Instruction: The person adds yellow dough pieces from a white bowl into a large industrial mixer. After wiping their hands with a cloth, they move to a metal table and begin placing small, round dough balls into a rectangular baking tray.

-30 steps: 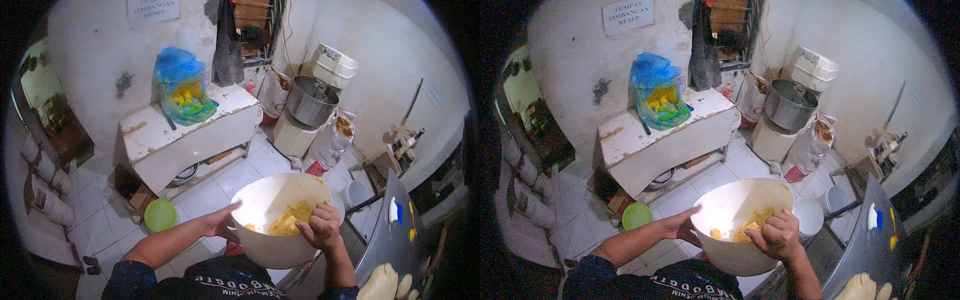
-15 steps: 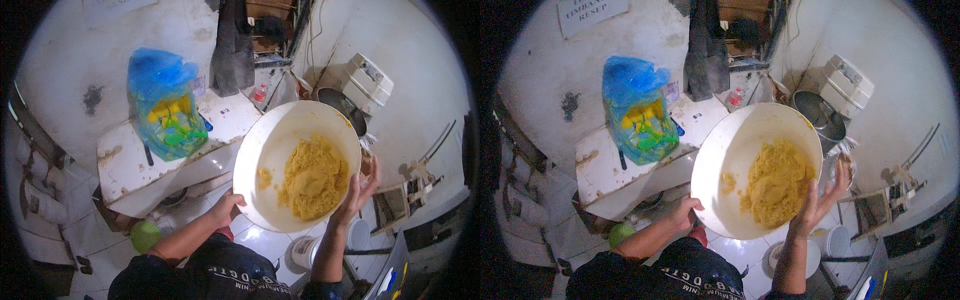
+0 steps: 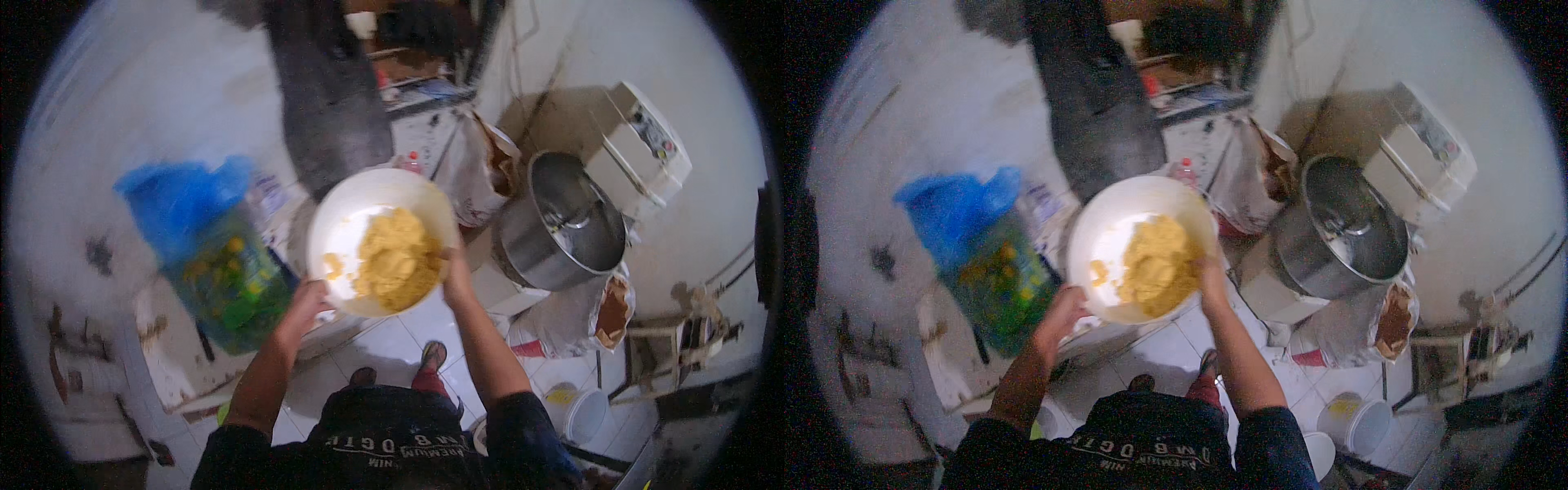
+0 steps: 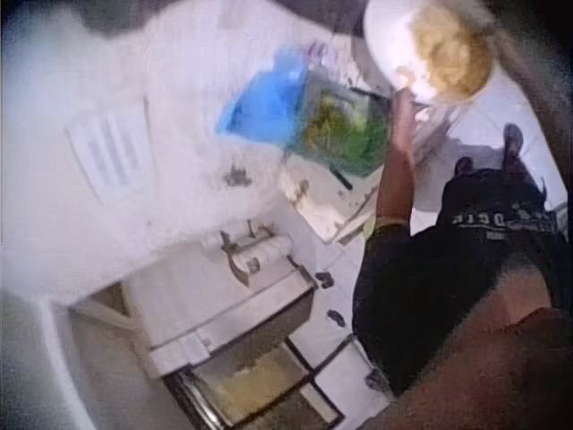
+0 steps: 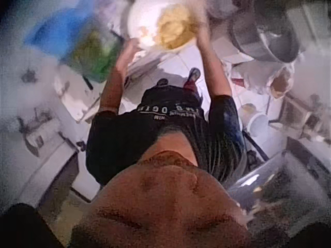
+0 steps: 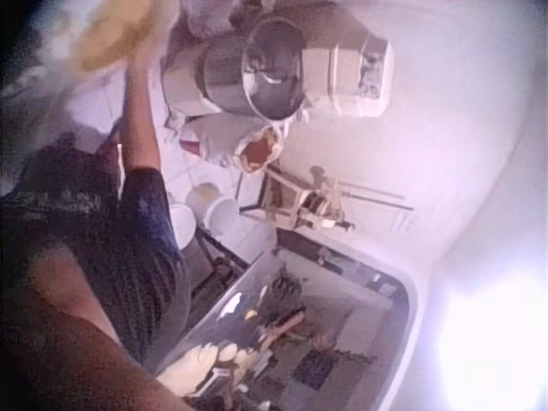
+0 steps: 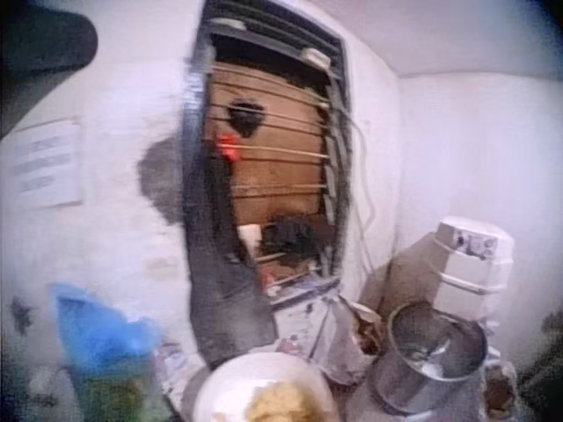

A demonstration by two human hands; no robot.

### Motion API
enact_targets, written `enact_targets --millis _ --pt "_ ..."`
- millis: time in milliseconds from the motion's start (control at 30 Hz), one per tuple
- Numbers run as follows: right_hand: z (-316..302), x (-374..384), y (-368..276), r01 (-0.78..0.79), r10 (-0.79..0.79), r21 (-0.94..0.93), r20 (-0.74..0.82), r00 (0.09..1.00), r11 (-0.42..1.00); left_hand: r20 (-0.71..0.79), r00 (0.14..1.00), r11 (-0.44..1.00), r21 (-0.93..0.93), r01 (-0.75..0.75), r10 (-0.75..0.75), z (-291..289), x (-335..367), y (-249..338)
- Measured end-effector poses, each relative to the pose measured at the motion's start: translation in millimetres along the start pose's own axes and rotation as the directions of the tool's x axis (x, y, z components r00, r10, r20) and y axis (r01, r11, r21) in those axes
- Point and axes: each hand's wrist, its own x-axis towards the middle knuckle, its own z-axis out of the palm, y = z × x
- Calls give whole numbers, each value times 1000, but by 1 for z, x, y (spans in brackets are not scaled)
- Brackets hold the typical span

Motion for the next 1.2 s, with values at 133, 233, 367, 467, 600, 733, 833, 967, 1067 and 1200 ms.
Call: enact_targets --millis 133,233,367,467,600,733,833,967,1067,1200 --pt "18 55 15 -221 227 -56 287 930 974 -158 986 996 82 -44 57 0 -2 13" --pt "8 94 29 -76 148 -168 467 872 983 -278 955 994 2 -105 101 -19 20 -3" --pt "-30 122 -25 226 86 -389 639 764 893 -451 887 991 120 -53 102 -3 14 20" --pt "-79 171 -48 295 -132 -222 545 828 929 -528 837 989 75 -126 146 -7 28 3" --pt "-124 262 -128 603 -277 -570 557 783 558 -675 346 687 719 109 652 14 30 26" --pt "-127 334 -234 644 -478 -625 444 758 441 -388 6 369 881 296 922 21 43 121" --pt "-119 379 -311 719 -640 -659 459 616 220 -186 -207 231 947 221 960 53 74 213" --pt "-105 396 -448 830 -835 -542 513 201 -133 41 -324 75 938 340 945 97 96 343" --pt "-66 404 -536 876 -845 -461 405 349 141 172 -399 -31 941 336 901 100 118 420" --pt "-19 465 -614 848 -887 -528 412 207 -48 155 -463 31 928 370 873 107 164 488"
